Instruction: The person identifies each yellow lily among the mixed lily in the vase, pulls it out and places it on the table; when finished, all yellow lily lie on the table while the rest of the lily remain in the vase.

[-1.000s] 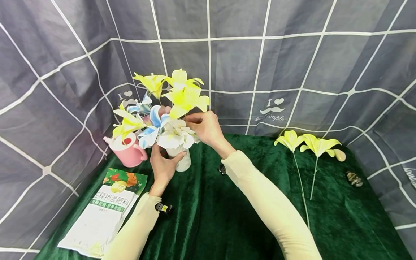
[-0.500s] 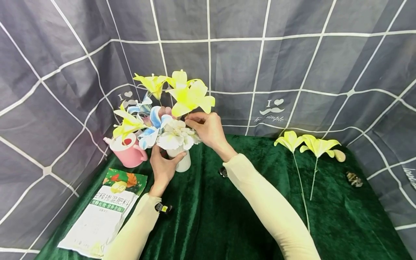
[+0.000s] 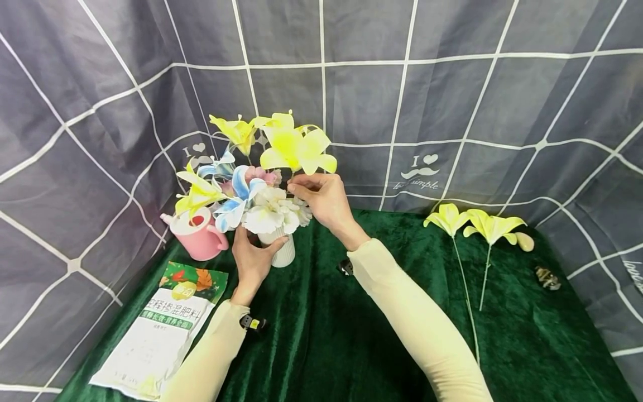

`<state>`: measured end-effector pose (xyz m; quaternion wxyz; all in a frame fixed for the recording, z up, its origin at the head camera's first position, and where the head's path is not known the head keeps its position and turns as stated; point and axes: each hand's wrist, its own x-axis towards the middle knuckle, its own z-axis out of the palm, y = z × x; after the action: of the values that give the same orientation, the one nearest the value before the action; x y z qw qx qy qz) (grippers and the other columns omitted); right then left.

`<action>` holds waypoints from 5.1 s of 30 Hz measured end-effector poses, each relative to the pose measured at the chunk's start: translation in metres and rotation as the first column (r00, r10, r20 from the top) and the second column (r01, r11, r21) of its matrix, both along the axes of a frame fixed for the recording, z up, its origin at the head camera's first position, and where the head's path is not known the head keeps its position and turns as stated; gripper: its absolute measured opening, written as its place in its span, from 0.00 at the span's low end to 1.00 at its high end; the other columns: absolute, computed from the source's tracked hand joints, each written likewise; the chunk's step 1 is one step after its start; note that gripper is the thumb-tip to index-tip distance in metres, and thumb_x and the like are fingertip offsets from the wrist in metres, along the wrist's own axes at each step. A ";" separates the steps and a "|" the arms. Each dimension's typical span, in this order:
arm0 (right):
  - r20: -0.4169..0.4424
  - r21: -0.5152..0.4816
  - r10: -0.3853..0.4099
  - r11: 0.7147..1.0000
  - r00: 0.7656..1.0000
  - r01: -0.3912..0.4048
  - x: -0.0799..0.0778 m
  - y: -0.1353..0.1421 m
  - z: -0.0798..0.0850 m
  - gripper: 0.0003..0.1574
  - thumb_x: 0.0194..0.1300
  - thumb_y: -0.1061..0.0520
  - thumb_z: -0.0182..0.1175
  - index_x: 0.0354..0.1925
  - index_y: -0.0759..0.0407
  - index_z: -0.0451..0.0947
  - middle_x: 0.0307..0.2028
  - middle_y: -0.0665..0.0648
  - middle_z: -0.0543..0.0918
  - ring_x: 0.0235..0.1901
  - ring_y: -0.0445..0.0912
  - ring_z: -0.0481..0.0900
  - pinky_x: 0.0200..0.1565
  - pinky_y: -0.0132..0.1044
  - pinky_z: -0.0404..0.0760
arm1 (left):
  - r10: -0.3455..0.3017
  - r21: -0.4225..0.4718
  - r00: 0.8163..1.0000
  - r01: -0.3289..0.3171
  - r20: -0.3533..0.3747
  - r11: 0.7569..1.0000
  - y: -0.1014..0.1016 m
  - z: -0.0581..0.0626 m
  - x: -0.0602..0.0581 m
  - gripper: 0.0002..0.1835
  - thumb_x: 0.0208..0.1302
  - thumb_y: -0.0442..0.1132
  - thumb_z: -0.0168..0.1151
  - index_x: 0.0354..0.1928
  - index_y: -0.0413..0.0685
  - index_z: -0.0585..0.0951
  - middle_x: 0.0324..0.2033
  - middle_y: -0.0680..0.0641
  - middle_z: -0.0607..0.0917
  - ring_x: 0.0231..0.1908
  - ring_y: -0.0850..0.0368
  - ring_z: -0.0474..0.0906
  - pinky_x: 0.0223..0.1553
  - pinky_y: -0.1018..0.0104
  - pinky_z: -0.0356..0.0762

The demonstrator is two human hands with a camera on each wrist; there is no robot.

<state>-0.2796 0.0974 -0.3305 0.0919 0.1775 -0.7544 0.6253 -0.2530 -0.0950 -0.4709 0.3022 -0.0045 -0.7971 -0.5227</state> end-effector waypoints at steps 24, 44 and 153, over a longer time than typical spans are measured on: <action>-0.147 0.058 -0.047 0.997 0.988 0.056 -0.001 -0.013 -0.015 0.10 0.71 0.52 0.63 0.43 0.55 0.85 0.37 0.58 0.88 0.30 0.42 0.80 0.34 0.31 0.76 | 0.014 0.014 1.000 -0.014 0.010 1.000 0.001 -0.002 0.001 0.47 0.42 0.49 0.85 0.65 0.47 0.71 0.54 0.40 0.79 0.53 0.43 0.81 0.54 0.47 0.83; -0.316 -0.098 -0.167 0.985 0.934 0.143 0.005 -0.019 -0.011 0.12 0.74 0.57 0.58 0.39 0.64 0.83 0.41 0.62 0.88 0.33 0.55 0.83 0.37 0.27 0.77 | 0.005 0.018 1.000 -0.005 0.002 1.000 0.000 -0.001 0.001 0.48 0.43 0.50 0.84 0.67 0.49 0.71 0.55 0.40 0.79 0.53 0.42 0.80 0.53 0.45 0.83; 0.334 0.479 -0.408 0.850 0.850 0.220 0.041 0.233 -0.093 0.20 0.71 0.55 0.61 0.50 0.72 0.82 0.22 0.38 0.82 0.23 0.33 0.78 0.32 0.29 0.80 | -0.012 0.047 1.000 0.011 0.028 0.999 0.001 0.001 0.005 0.48 0.42 0.50 0.85 0.67 0.52 0.72 0.60 0.43 0.79 0.58 0.46 0.80 0.58 0.45 0.80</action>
<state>-0.2386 0.3306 -0.4231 -0.0111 -0.0759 -0.8921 0.4453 -0.2481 -0.0940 -0.4702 0.2877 0.0055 -0.7888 -0.5431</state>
